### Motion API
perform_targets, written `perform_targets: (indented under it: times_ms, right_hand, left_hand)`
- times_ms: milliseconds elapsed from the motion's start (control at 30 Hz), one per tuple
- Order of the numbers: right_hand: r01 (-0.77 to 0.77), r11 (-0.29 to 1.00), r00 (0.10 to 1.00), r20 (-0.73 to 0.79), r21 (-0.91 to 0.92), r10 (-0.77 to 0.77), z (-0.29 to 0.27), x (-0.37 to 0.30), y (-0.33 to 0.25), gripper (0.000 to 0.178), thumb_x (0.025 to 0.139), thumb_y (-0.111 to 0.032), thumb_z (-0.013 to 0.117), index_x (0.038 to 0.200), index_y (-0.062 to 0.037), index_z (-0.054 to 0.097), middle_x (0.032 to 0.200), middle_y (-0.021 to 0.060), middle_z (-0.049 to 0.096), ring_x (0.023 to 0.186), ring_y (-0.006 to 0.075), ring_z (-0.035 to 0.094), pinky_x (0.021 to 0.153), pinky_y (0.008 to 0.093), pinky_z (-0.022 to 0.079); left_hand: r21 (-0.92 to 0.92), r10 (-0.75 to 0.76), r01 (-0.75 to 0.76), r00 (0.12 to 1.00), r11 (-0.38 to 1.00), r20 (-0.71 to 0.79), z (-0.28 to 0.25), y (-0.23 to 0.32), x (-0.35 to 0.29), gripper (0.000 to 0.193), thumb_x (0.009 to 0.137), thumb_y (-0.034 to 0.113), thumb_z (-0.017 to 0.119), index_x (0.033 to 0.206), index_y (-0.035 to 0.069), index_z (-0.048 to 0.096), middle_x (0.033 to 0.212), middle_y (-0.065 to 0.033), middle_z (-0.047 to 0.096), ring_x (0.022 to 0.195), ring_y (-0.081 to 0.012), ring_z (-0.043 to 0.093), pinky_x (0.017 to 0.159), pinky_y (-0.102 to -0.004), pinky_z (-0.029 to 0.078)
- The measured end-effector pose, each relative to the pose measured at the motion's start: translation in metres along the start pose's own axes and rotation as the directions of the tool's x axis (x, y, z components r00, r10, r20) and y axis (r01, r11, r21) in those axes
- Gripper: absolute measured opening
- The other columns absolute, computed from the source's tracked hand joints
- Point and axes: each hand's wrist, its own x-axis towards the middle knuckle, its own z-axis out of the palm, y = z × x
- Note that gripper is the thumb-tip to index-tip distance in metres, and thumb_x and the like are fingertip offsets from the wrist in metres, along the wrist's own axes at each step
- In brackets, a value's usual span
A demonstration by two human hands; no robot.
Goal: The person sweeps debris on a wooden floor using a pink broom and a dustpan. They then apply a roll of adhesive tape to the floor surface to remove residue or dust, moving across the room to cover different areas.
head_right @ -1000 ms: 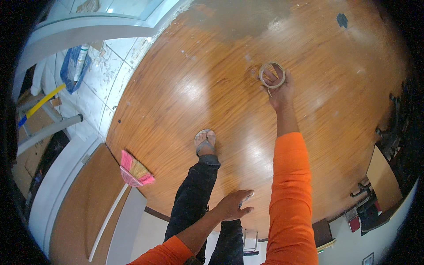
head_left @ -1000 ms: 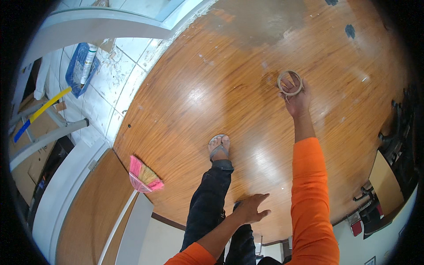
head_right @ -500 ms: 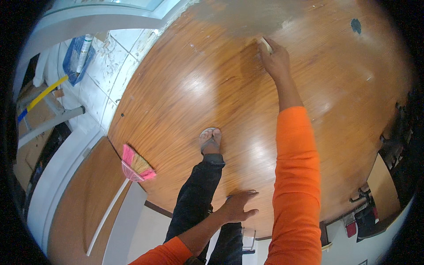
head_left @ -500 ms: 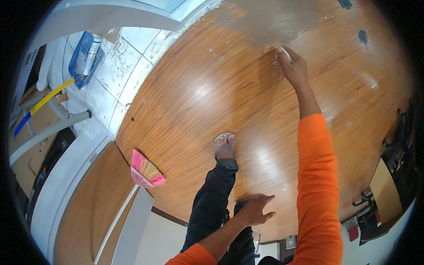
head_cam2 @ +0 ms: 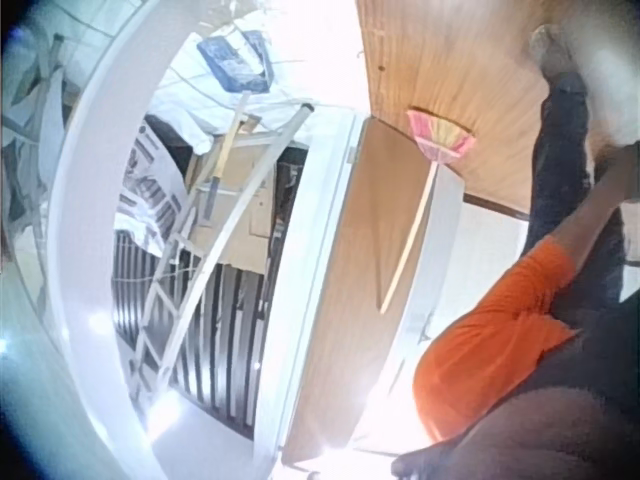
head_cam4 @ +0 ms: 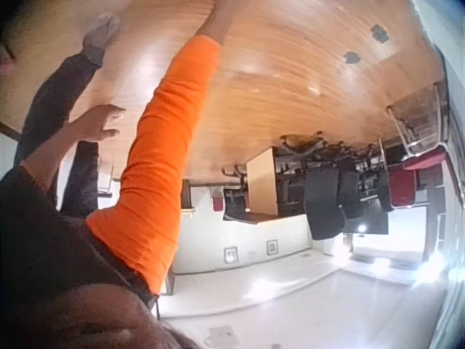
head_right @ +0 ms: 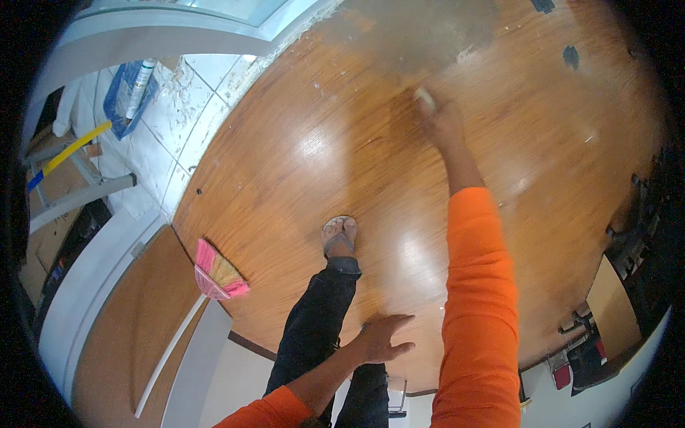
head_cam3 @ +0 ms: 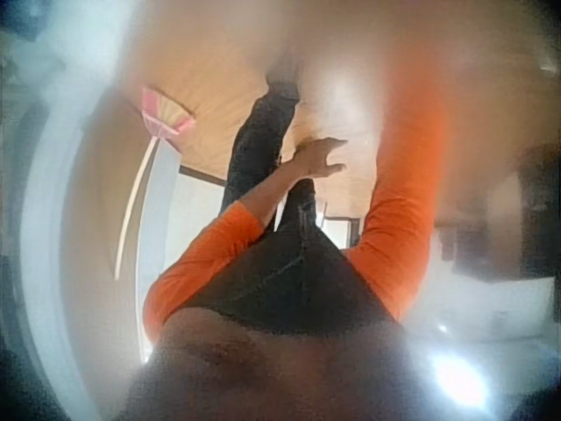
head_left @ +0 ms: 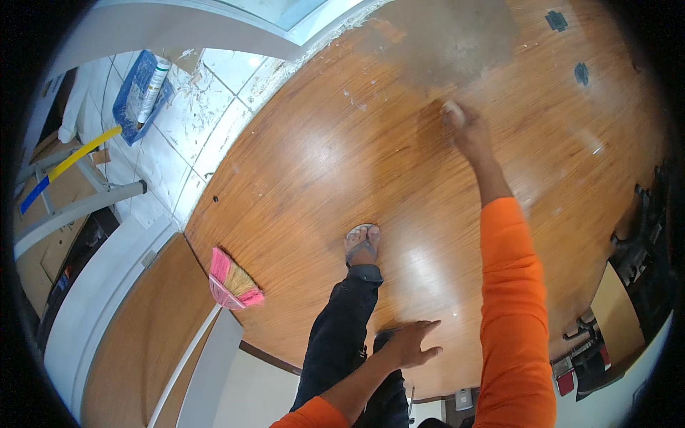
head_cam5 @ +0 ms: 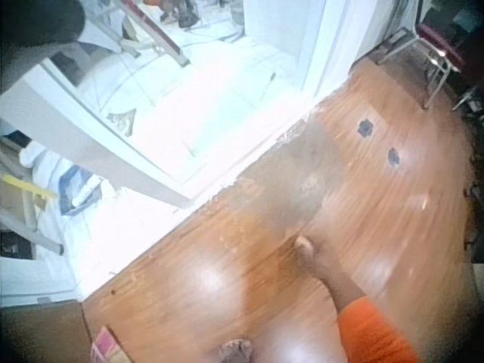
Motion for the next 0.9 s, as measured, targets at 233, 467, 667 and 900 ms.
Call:
perform_targets:
  times_ms: [233, 467, 667, 900]
  right_hand:
    - [0.445, 0.777, 0.876, 0.034, -0.446, -0.482, 0.014, -0.009, 0.028, 0.038, 0.087, -0.028, 0.056, 0.118, -0.0054, 0.057, 0.119, 0.0172, 0.056, 0.109, 0.0344, 0.052, 0.091, 0.0425, 0.043]
    - [0.101, 0.993, 0.993, -0.053, -0.054, -0.104, -0.004, 0.007, 0.041, 0.037, 0.088, -0.03, 0.055, 0.117, -0.0082, 0.058, 0.119, 0.017, 0.056, 0.113, 0.0341, 0.048, 0.094, 0.0406, 0.041]
    - [0.233, 0.872, 0.971, 0.063, -0.43, -0.229, 0.031, -0.038, 0.029, 0.041, 0.09, -0.033, 0.051, 0.121, -0.0078, 0.055, 0.121, 0.0173, 0.054, 0.113, 0.0336, 0.047, 0.096, 0.0402, 0.039]
    - [0.17, 0.929, 0.954, -0.182, -0.329, -0.239, 0.005, -0.002, 0.039, 0.042, 0.09, -0.036, 0.049, 0.121, -0.0092, 0.055, 0.119, 0.0173, 0.054, 0.111, 0.0329, 0.048, 0.093, 0.0438, 0.04]
  left_hand:
    - [0.08, 0.071, -0.067, 0.996, 0.995, -0.047, 0.016, -0.007, -0.007, 0.067, 0.083, 0.037, 0.06, 0.134, 0.001, 0.036, 0.137, -0.0215, 0.037, 0.128, -0.033, 0.035, 0.107, -0.0397, 0.028]
    - [0.03, -0.034, 0.032, 0.996, 0.999, 0.078, 0.001, 0.0, -0.007, 0.068, 0.082, 0.037, 0.061, 0.134, 0.001, 0.036, 0.136, -0.0193, 0.04, 0.127, -0.0321, 0.037, 0.105, -0.0412, 0.029]
    - [0.079, 0.03, -0.028, 0.999, 0.996, -0.015, 0.011, -0.003, -0.006, 0.065, 0.082, 0.035, 0.062, 0.133, 0.002, 0.038, 0.135, -0.0187, 0.041, 0.126, -0.0322, 0.038, 0.105, -0.0398, 0.03]
    - [0.093, 0.04, -0.041, 0.999, 0.995, 0.009, 0.024, -0.013, -0.001, 0.065, 0.081, 0.031, 0.062, 0.136, 0.007, 0.036, 0.135, -0.0161, 0.042, 0.124, -0.0323, 0.04, 0.105, -0.0395, 0.031]
